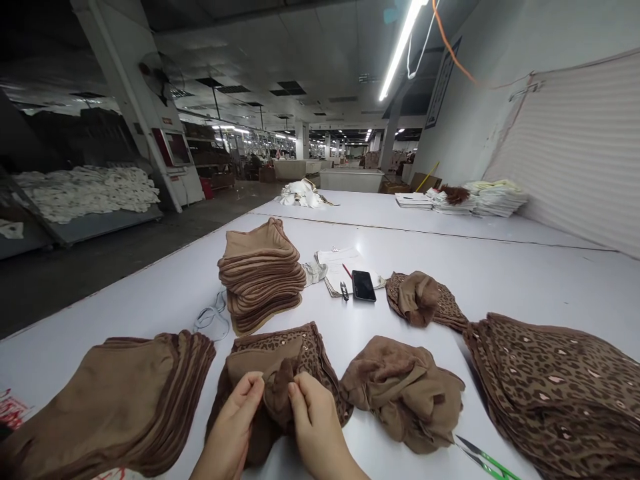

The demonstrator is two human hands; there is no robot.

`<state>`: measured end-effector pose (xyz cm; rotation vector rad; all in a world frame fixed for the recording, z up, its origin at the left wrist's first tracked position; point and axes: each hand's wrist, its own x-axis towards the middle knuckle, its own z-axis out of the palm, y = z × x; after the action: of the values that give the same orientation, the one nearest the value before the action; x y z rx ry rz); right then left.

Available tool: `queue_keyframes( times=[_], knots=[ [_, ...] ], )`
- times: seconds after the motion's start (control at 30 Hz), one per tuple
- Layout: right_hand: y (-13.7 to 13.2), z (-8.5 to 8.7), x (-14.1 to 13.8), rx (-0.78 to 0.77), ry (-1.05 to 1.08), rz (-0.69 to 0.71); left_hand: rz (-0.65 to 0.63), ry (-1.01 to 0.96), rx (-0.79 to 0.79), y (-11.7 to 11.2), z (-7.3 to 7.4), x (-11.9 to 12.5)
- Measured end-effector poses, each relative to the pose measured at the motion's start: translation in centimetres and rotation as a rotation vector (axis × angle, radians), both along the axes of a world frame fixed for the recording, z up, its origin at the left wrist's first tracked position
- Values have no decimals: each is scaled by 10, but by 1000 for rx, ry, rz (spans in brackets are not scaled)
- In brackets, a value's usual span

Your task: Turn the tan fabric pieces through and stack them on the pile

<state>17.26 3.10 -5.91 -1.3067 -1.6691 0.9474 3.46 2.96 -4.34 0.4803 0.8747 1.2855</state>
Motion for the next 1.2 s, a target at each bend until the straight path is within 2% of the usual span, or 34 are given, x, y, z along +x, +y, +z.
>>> queue_keyframes(
  times=[0.07,0.2,0.27,0.4,0.47,0.57,0.67,0.8,0.93,1.0,1.07,1.13,1.2],
  knots=[
    [-2,1,-2,48,-26,1,18,-22,-21,0,3,-1],
    [1,-1,-3,73,-26,19,34,-192,-152,-1,6,1],
    [3,-1,-1,54,-7,43,23,-157,-111,-2,6,1],
    [-1,10,6,137,-10,-83,5,20,40,-4,1,3],
    [-6,17,7,155,-41,-97,7,73,75,-4,-6,5],
    [-8,23,7,-2,11,-9,3,206,138,-5,-17,9],
    [-2,22,11,-142,232,-4,4,396,208,-7,-28,12],
    [6,21,38,-201,385,-128,32,656,317,-14,-46,12],
    [8,14,70,-290,467,-237,-66,1019,454,-19,-69,11],
    [7,7,79,-356,466,-225,-128,1102,487,-20,-76,12],
    [8,0,81,-412,447,-170,-59,1069,517,-23,-78,12],
    [10,-7,80,-435,446,-134,132,1007,548,-29,-77,8],
    [14,-11,77,-424,465,-156,319,1015,500,-39,-77,-3]
  ],
)
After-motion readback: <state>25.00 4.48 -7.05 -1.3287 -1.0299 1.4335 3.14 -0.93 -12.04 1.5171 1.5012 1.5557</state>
